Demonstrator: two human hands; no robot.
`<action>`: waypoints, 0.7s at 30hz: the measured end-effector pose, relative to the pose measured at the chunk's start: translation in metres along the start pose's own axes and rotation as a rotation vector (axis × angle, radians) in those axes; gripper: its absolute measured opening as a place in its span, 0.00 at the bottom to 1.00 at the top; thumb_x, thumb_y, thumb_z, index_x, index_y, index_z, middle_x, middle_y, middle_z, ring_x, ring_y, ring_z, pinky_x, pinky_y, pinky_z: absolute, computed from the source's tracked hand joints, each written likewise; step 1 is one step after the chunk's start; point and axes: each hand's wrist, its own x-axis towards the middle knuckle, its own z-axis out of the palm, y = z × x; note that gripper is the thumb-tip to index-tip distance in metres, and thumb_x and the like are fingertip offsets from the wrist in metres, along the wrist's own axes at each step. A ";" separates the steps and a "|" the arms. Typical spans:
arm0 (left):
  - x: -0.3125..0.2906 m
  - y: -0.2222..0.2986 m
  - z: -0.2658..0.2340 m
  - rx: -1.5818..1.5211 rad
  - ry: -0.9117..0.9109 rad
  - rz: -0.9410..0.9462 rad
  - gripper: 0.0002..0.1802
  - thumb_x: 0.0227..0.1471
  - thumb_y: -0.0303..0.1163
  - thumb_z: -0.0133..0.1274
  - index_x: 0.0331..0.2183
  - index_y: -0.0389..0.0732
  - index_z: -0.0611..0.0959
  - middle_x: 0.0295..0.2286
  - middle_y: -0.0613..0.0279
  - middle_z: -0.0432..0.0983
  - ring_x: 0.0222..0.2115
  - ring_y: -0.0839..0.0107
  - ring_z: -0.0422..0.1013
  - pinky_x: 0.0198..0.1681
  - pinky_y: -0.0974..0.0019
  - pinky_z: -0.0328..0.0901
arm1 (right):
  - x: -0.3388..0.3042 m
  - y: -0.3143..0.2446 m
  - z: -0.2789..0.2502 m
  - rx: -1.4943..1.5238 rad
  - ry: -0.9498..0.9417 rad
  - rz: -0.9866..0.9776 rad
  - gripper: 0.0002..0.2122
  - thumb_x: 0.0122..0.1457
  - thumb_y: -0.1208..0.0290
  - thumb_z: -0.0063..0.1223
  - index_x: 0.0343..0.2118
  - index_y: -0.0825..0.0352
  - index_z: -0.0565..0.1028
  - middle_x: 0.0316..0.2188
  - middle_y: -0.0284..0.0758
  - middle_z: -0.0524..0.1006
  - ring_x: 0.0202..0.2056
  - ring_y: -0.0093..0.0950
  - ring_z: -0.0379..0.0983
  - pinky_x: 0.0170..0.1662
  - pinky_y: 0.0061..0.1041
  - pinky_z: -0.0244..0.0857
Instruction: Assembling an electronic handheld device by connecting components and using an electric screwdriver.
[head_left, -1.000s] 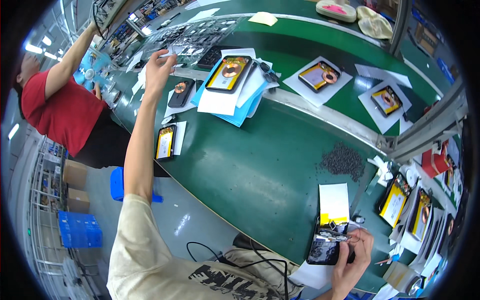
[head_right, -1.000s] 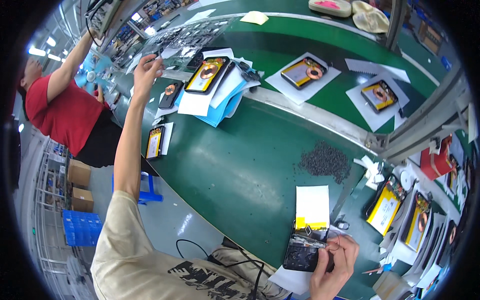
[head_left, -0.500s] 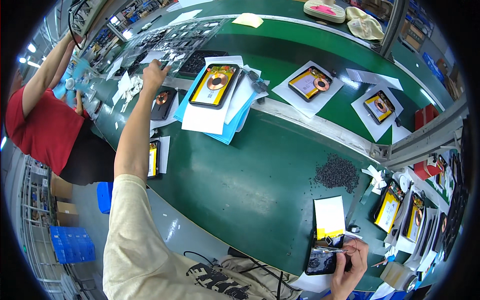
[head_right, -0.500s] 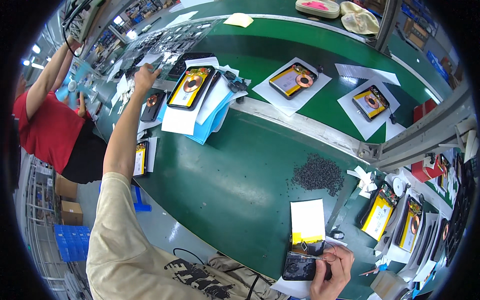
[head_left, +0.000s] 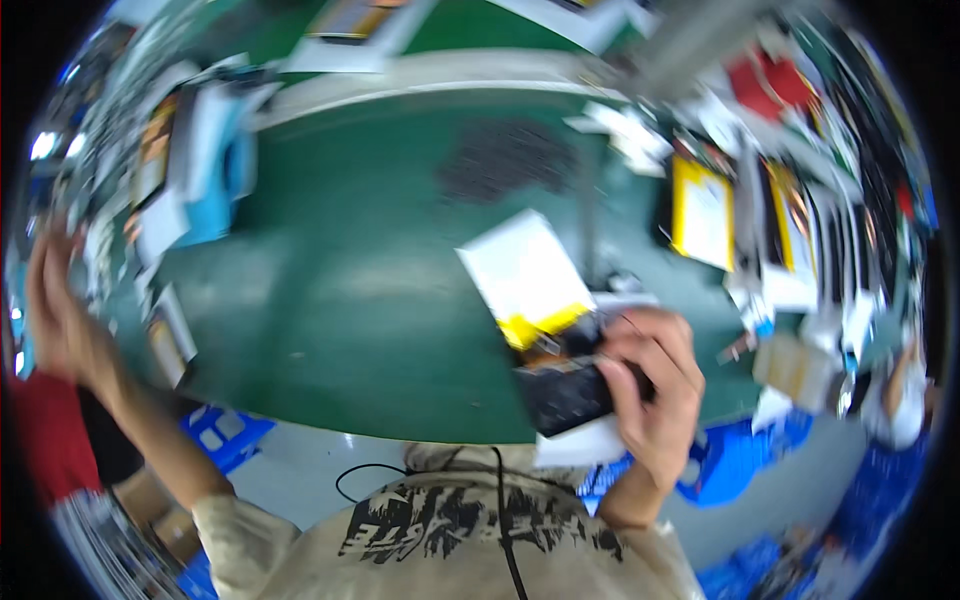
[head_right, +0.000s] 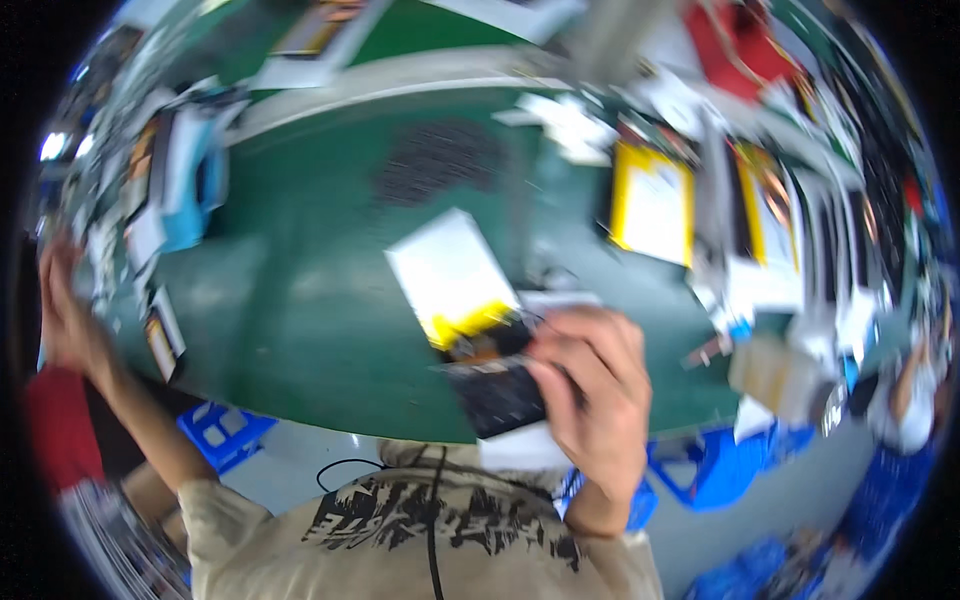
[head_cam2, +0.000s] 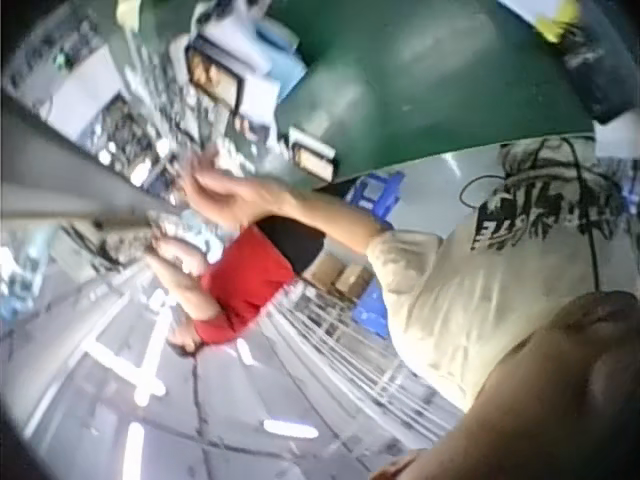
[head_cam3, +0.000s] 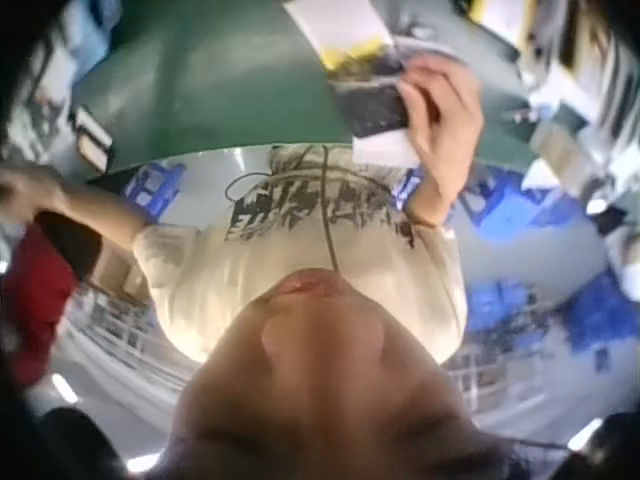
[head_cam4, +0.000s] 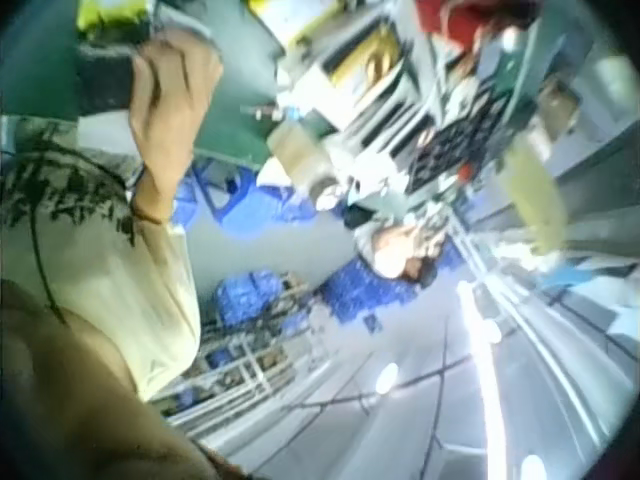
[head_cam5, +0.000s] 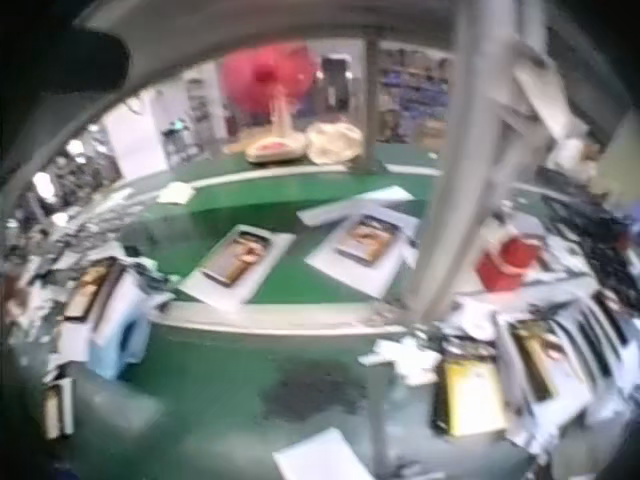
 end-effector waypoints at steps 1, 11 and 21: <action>-0.029 0.016 -0.019 0.220 0.021 0.035 0.18 0.67 0.32 0.44 0.47 0.27 0.80 0.41 0.51 0.81 0.42 0.66 0.76 0.50 0.64 0.68 | 0.003 0.002 0.002 0.031 0.005 -0.035 0.07 0.46 0.79 0.66 0.29 0.68 0.78 0.37 0.35 0.78 0.41 0.38 0.74 0.45 0.34 0.65; -0.185 0.206 0.141 -0.279 -0.792 0.175 0.26 0.34 0.35 0.73 0.38 0.34 0.86 0.38 0.55 0.78 0.36 0.57 0.74 0.39 0.61 0.69 | -0.015 0.020 0.000 0.102 0.072 -0.061 0.08 0.48 0.81 0.65 0.31 0.68 0.79 0.37 0.32 0.77 0.40 0.34 0.74 0.42 0.32 0.63; -0.214 0.222 0.141 -0.298 -0.610 0.441 0.16 0.33 0.20 0.70 0.31 0.35 0.87 0.30 0.59 0.77 0.30 0.61 0.73 0.32 0.61 0.68 | -0.016 0.020 0.002 0.147 0.173 -0.081 0.11 0.47 0.87 0.61 0.34 0.70 0.80 0.36 0.35 0.79 0.38 0.36 0.75 0.40 0.32 0.68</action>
